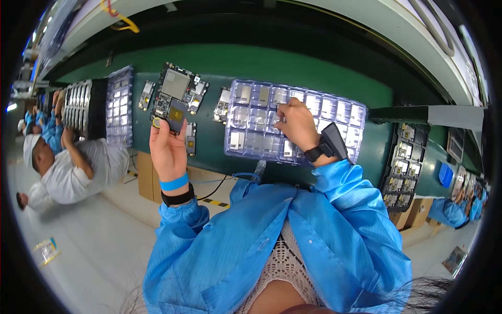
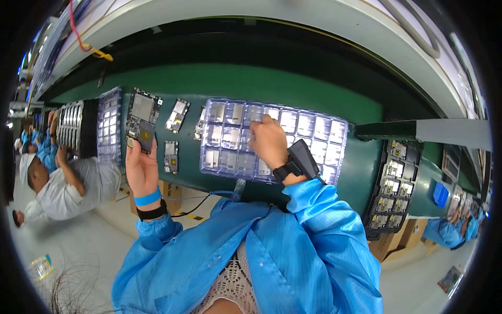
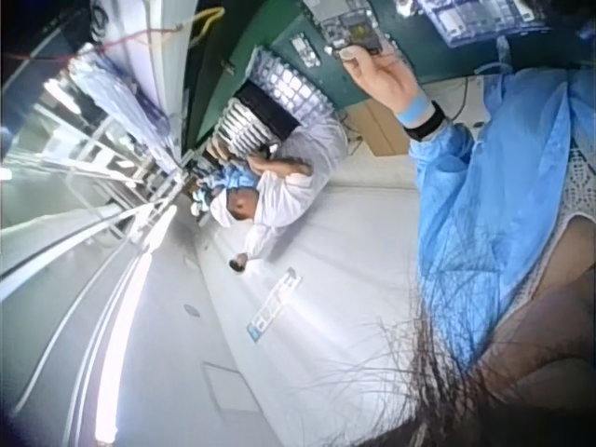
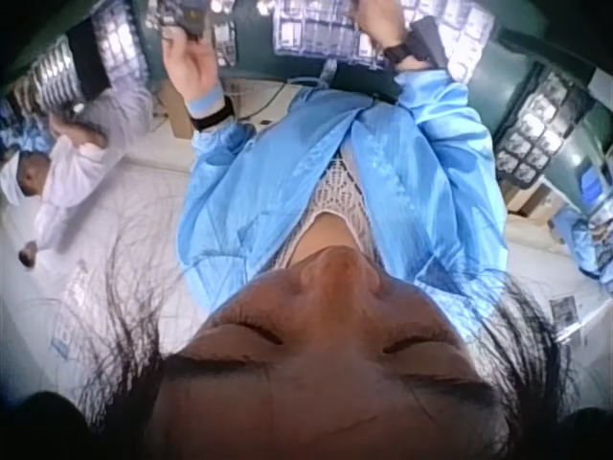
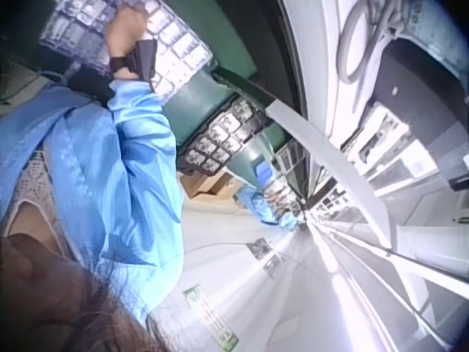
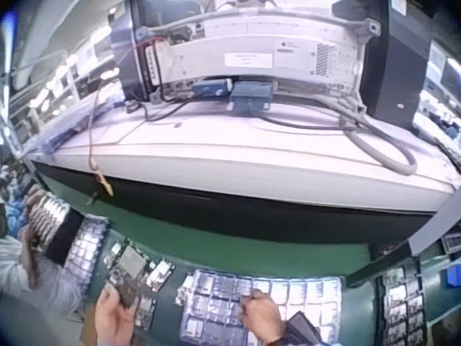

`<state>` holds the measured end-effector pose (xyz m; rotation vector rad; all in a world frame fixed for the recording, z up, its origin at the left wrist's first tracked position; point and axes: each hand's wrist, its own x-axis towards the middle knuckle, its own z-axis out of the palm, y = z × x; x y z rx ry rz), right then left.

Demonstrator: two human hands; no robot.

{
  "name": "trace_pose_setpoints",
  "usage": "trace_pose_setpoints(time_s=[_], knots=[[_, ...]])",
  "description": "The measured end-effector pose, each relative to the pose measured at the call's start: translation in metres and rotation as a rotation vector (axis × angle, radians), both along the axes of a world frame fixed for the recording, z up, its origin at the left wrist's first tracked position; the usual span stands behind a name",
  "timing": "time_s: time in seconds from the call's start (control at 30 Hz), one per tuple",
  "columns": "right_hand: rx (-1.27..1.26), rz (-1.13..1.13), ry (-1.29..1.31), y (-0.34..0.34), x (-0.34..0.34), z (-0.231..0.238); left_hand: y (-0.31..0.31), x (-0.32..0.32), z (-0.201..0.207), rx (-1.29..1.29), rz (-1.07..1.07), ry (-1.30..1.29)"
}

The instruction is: Inspect and assemble electronic circuit board components on a factory production line.

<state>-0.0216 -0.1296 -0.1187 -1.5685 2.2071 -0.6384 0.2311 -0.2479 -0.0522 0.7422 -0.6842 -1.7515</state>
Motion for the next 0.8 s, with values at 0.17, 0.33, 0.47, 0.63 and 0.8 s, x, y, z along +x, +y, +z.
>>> trace_pose_setpoints(time_s=[0.17,0.33,0.47,0.63,0.8], knots=[[-0.138,0.004,0.011,0.006,0.006,-0.011,0.029,0.033,0.009,-0.010,0.072,-0.010],[-0.242,0.011,-0.091,0.033,-0.008,-0.010,0.048,0.052,0.007,0.029,0.133,-0.041],[-0.087,0.167,-0.148,0.086,-0.018,0.010,0.055,0.055,-0.001,0.076,0.143,-0.051],[-0.086,0.245,0.238,0.141,-0.001,-0.005,0.051,0.041,-0.014,0.103,0.080,0.014],[-0.191,0.204,0.161,0.147,-0.005,0.002,0.046,0.022,-0.014,0.138,0.072,-0.048]])
